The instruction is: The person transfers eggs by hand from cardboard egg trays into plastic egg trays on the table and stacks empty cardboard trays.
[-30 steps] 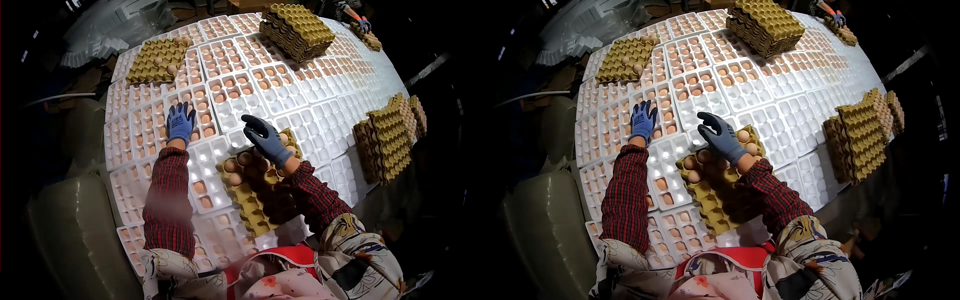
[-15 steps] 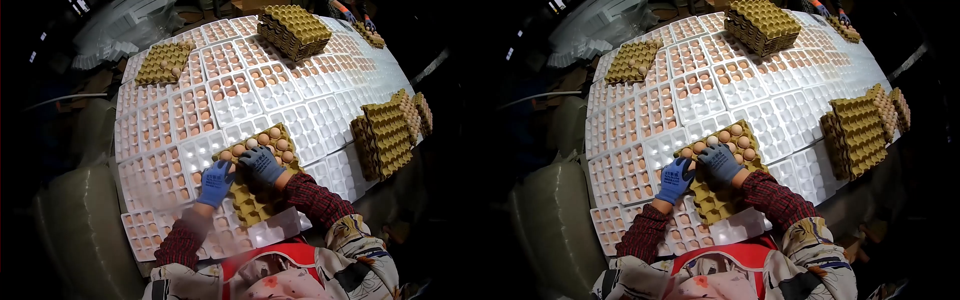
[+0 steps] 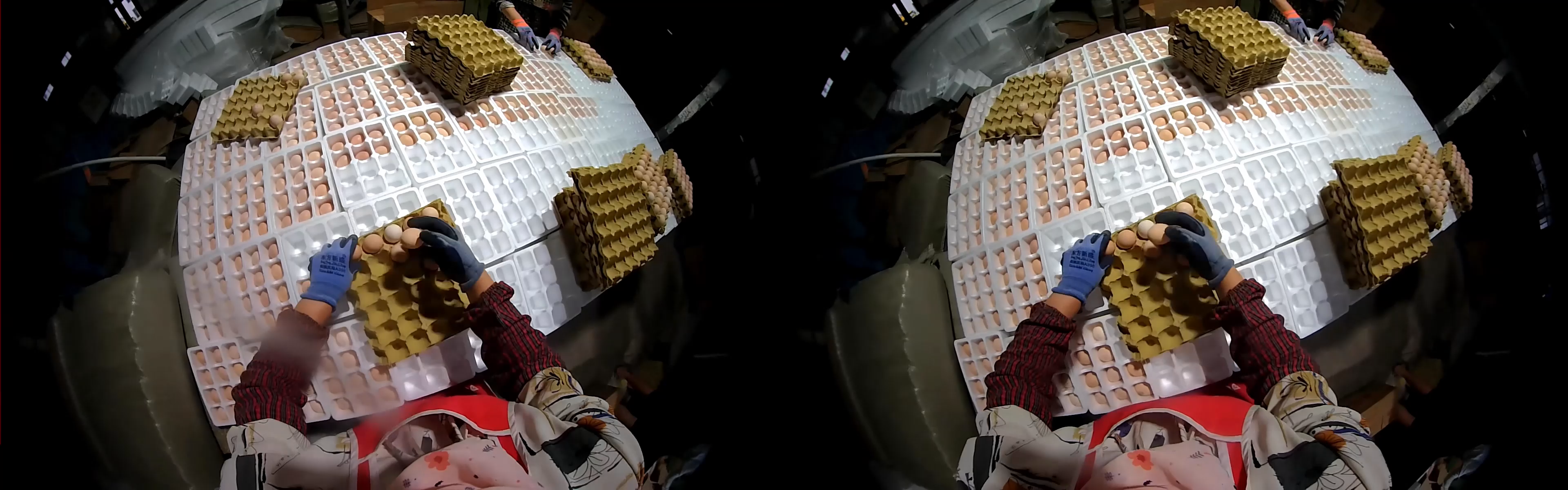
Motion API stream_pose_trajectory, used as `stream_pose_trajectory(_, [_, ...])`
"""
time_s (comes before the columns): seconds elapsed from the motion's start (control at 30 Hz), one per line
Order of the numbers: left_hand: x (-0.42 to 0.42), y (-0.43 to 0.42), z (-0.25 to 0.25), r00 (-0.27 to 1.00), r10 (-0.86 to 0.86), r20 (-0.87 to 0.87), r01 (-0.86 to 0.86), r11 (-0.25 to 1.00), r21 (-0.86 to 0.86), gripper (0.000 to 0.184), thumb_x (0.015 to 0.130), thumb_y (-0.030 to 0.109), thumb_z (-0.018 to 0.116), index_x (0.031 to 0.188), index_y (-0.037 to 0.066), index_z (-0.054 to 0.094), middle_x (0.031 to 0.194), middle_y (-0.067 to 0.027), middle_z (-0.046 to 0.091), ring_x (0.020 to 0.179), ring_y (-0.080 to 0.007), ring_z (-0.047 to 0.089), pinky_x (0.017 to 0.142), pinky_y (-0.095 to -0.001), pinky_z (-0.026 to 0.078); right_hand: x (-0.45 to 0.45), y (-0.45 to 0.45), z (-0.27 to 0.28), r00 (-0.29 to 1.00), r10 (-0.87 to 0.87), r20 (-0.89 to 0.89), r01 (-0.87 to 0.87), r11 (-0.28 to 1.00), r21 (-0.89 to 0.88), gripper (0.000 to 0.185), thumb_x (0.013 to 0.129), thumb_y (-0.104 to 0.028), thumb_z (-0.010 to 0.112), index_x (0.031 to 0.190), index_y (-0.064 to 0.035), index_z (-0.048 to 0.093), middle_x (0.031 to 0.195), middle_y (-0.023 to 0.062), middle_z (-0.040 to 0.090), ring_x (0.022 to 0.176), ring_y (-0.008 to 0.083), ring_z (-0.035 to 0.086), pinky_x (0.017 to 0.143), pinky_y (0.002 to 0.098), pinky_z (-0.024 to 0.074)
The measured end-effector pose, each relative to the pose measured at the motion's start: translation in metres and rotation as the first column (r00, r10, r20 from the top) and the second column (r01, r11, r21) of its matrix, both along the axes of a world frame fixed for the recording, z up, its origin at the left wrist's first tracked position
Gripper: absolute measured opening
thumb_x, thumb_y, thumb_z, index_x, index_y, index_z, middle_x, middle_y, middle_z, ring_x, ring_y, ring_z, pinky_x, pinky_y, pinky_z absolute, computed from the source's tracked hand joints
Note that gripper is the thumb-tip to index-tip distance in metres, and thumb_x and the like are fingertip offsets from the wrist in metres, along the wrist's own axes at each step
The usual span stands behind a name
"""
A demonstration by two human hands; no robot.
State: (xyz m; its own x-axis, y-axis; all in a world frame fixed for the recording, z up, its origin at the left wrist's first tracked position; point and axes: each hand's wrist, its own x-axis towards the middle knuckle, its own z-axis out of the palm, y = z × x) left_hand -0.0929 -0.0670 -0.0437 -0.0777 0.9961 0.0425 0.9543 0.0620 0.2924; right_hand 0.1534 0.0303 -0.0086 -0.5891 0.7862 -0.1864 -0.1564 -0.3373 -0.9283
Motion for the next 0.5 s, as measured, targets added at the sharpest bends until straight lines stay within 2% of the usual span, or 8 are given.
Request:
stream_pose_trajectory(0.03, [-0.002, 0.0, 0.001, 1.0, -0.027, 0.011, 0.026, 0.999, 0.04, 0.04, 0.084, 0.027, 0.064, 0.122, 0.017, 0.06, 0.104, -0.0087, 0.064, 0.092, -0.03, 0.064, 0.076, -0.0432, 0.053, 0.007, 0.006, 0.006, 0.998, -0.008, -0.064, -0.006, 0.977, -0.212, 0.027, 0.092, -0.019, 0.066, 0.113, -0.0032, 0.065, 0.104, 0.0, 0.065, 0.089, 0.0135, 0.061, 0.078, 0.0276, 0.0496])
stream_pose_trajectory(0.1, [-0.009, -0.004, 0.003, 0.973, 0.015, 0.231, -0.055, 0.984, 0.168, 0.037, 0.089, 0.026, 0.063, 0.124, 0.013, 0.061, 0.111, -0.0092, 0.066, 0.098, -0.0279, 0.066, 0.082, -0.0371, 0.054, 0.002, 0.015, -0.001, 0.914, 0.165, 0.371, -0.237, 0.959, 0.155, 0.029, 0.088, -0.023, 0.068, 0.112, -0.0081, 0.065, 0.104, 0.0004, 0.064, 0.091, 0.0121, 0.061, 0.074, 0.0272, 0.0492])
stream_pose_trajectory(0.17, [-0.03, -0.01, -0.012, 0.452, 0.069, 0.889, -0.188, 0.982, 0.019, 0.046, 0.092, 0.022, 0.063, 0.135, 0.008, 0.054, 0.117, -0.0077, 0.064, 0.104, -0.0228, 0.065, 0.088, -0.0325, 0.053, -0.017, 0.004, 0.002, 0.71, -0.157, 0.686, -0.596, 0.386, 0.704, 0.021, 0.087, -0.018, 0.063, 0.107, -0.0099, 0.064, 0.098, 0.0063, 0.064, 0.085, 0.0217, 0.063, 0.076, 0.0362, 0.0498])
stream_pose_trajectory(0.2, [-0.031, -0.016, 0.011, -0.145, 0.127, 0.981, -0.163, 0.975, -0.15, 0.054, 0.091, 0.014, 0.063, 0.141, 0.003, 0.046, 0.118, -0.0066, 0.061, 0.106, -0.0202, 0.062, 0.088, -0.0299, 0.052, -0.025, -0.004, 0.008, 0.647, -0.208, 0.734, -0.704, 0.207, 0.679, 0.023, 0.081, -0.017, 0.066, 0.104, -0.0115, 0.064, 0.104, 0.0081, 0.06, 0.093, 0.0268, 0.063, 0.08, 0.0405, 0.0492])
stream_pose_trajectory(0.23, [-0.029, -0.019, 0.022, -0.311, 0.081, 0.947, -0.18, 0.973, -0.142, 0.058, 0.089, 0.01, 0.065, 0.143, 0.005, 0.044, 0.118, -0.0074, 0.061, 0.107, -0.0228, 0.062, 0.083, -0.0302, 0.054, -0.029, -0.009, 0.001, 0.648, -0.204, 0.734, -0.705, 0.207, 0.679, 0.023, 0.081, -0.017, 0.066, 0.104, -0.0115, 0.064, 0.104, 0.0081, 0.06, 0.093, 0.0268, 0.063, 0.08, 0.0405, 0.0492])
stream_pose_trajectory(0.37, [-0.017, 0.004, 0.03, 0.222, 0.276, 0.935, -0.028, 0.961, -0.277, 0.048, 0.088, 0.017, 0.069, 0.133, 0.008, 0.055, 0.124, -0.0082, 0.058, 0.107, -0.0223, 0.062, 0.082, -0.0338, 0.053, -0.029, 0.005, 0.001, 0.43, -0.3, 0.852, -0.877, 0.087, 0.473, 0.029, 0.084, -0.019, 0.066, 0.112, -0.0105, 0.063, 0.113, 0.0091, 0.058, 0.098, 0.0258, 0.062, 0.082, 0.0393, 0.0505])
stream_pose_trajectory(0.43, [0.006, 0.017, 0.011, 0.937, -0.056, 0.344, 0.0, 0.987, 0.158, 0.044, 0.079, 0.032, 0.076, 0.118, 0.016, 0.064, 0.131, -0.0128, 0.054, 0.106, -0.0299, 0.06, 0.08, -0.0421, 0.054, -0.014, 0.023, 0.003, 0.788, 0.05, 0.614, -0.413, 0.782, 0.467, 0.039, 0.088, -0.017, 0.067, 0.125, -0.0091, 0.06, 0.122, 0.0094, 0.06, 0.103, 0.0228, 0.063, 0.083, 0.0345, 0.0529])
stream_pose_trajectory(0.5, [0.032, 0.028, 0.026, 0.998, 0.043, -0.054, -0.045, 0.998, -0.047, 0.051, 0.074, 0.037, 0.079, 0.117, 0.016, 0.063, 0.134, -0.0124, 0.05, 0.109, -0.0311, 0.055, 0.084, -0.044, 0.052, 0.001, 0.034, 0.006, 0.991, 0.133, 0.018, -0.132, 0.991, -0.022, 0.053, 0.085, -0.013, 0.072, 0.135, -0.0088, 0.055, 0.123, 0.0043, 0.061, 0.102, 0.0138, 0.061, 0.086, 0.0253, 0.0528])
